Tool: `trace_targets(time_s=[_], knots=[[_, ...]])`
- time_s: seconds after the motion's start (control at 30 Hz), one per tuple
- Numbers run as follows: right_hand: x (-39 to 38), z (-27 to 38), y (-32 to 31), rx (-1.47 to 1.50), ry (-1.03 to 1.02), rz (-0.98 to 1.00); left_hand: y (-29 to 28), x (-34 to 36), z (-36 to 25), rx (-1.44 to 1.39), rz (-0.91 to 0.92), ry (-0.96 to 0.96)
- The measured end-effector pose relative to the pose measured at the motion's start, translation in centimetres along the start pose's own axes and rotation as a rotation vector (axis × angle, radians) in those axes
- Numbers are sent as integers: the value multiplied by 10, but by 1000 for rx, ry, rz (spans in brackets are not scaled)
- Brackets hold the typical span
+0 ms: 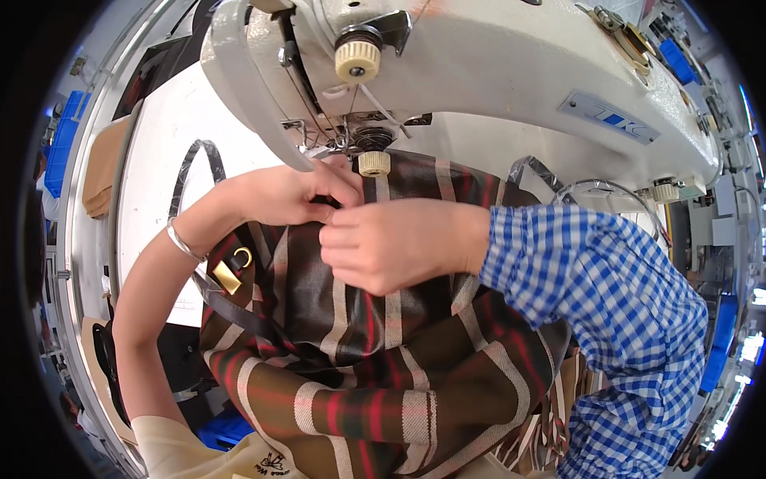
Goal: Sewing the lining and finishing parts of a striped tote bag using an industrial sewing machine.
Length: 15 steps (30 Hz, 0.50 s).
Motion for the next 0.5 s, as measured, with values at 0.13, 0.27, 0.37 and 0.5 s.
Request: trace_targets(time_s=[0.13,0.27,0.37,0.5], knots=[[11,30,5,-189,-117,232,12,5,1,19,48,36],[16,47,18,-450,-238,371,16,6,0,98,74,61],[10,49,24,-452,-221,439,5,7,-6,94,25,80],[10,35,14,-438,23,378,5,8,-9,145,-46,78]])
Point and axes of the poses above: each hand's wrist, its own x-axis towards the middle knuckle, its own y-axis out of the palm, z = x × y, the point moved 10 cm from there along x, towards the middle knuckle, and after that the axes turned 13 degrees about -x, right-handed, at the moved point
